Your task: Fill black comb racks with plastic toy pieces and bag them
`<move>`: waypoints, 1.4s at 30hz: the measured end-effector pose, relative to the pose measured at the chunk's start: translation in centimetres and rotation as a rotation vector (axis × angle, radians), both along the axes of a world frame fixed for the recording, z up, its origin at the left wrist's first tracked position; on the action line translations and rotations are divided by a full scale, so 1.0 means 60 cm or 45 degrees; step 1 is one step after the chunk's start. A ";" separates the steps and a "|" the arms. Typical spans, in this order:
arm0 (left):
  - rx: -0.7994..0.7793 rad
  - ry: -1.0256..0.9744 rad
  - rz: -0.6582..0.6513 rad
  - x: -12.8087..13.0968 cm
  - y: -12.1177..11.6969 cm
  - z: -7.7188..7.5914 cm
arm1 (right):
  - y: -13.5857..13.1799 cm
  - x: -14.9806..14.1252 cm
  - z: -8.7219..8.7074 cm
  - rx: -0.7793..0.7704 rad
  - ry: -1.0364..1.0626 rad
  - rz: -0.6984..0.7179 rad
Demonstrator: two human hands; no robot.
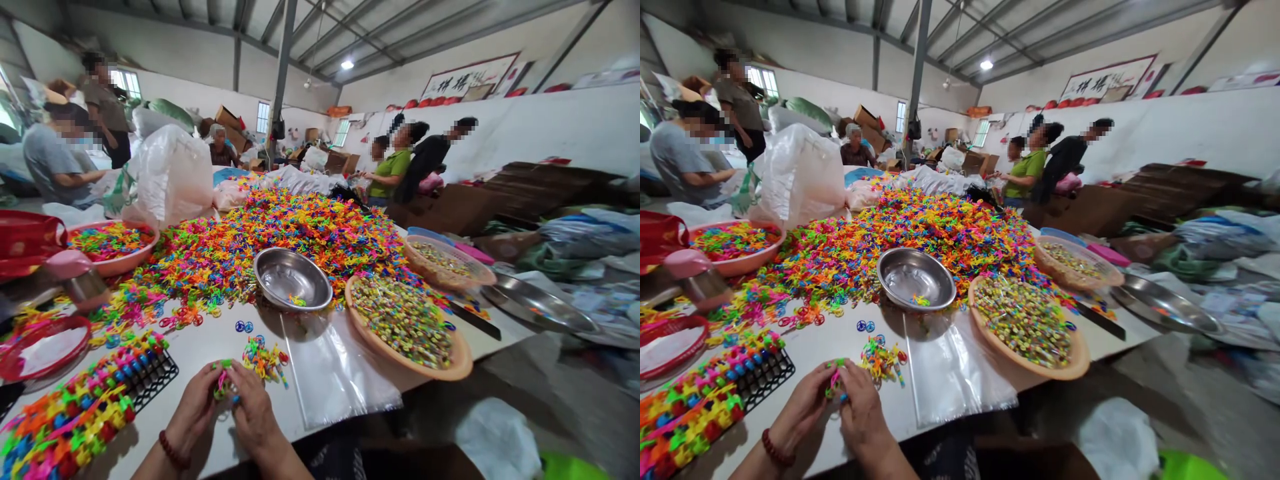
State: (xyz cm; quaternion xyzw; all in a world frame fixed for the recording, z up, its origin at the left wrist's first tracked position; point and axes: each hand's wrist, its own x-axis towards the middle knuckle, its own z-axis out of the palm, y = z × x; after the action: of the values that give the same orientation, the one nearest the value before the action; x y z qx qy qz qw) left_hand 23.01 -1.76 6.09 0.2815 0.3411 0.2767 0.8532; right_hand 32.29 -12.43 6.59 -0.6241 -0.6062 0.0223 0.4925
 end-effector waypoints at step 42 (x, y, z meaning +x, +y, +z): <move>0.960 0.639 0.057 -0.007 -0.031 0.016 | -0.001 0.010 -0.003 -0.289 1.064 -0.072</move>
State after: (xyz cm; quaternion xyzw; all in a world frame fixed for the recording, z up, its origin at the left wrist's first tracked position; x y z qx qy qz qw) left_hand 22.59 -3.64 7.04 0.6234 0.4188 0.3232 0.5758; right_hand 32.89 -12.50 6.40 -0.6281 -0.3312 0.3260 0.6241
